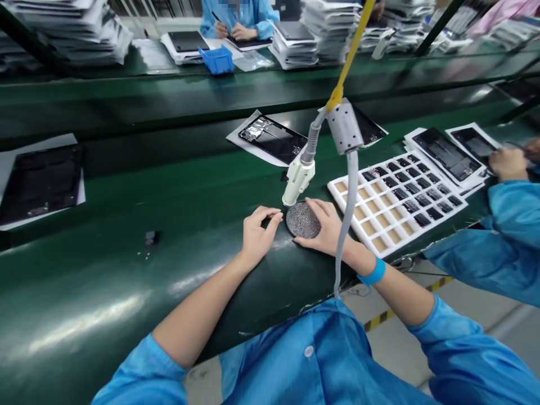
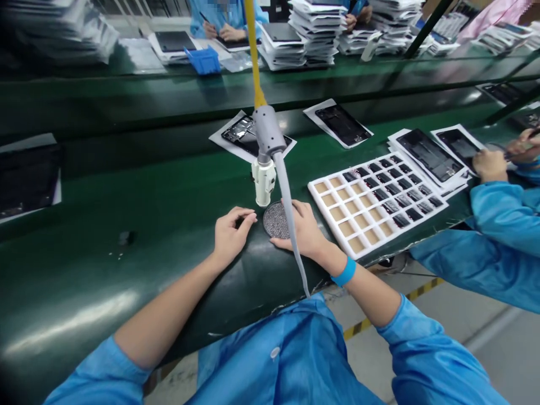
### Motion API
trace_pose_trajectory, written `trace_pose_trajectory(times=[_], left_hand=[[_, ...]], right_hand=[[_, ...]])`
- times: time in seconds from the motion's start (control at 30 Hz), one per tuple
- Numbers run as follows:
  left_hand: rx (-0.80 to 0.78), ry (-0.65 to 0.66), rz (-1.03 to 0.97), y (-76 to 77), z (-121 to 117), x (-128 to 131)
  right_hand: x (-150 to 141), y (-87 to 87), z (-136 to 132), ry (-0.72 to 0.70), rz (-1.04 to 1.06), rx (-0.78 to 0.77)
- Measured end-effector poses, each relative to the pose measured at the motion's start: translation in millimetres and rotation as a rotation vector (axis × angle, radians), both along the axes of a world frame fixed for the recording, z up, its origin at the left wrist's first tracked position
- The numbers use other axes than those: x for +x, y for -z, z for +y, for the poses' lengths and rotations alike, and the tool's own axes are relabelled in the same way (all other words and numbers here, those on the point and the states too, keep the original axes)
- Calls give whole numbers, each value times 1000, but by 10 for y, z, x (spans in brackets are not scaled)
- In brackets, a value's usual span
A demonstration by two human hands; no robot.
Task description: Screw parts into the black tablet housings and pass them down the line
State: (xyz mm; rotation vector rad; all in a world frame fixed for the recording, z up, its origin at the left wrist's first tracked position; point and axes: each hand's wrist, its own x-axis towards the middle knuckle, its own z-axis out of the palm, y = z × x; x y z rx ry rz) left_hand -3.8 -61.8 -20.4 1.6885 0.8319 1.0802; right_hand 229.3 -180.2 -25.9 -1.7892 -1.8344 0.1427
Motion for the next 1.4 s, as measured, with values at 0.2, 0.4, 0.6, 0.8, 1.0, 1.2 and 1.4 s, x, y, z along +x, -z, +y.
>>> trace_pose_trajectory(times=[0.2, 0.4, 0.6, 0.8, 1.0, 1.2, 1.4], left_hand=[[-182, -57, -78, 27, 23, 28], [-222, -95, -104, 23, 24, 9], [-245, -144, -130, 26, 21, 59], [-230, -137, -98, -10, 25, 51], [-264, -148, -121, 20, 56, 36], [-292, -162, -136, 0, 34, 65], [-289, -160, -139, -32, 32, 56]], right_hand=[[19, -7, -179, -75, -193, -85], [-125, -71, -247, -370, -353, -188], [209, -226, -428, -422, -376, -129], [118, -178, -250, -519, -339, -134], [154, 43, 116, 6, -113, -36], [67, 93, -25, 27, -51, -18], [-61, 10, -209, -28, -249, -94]])
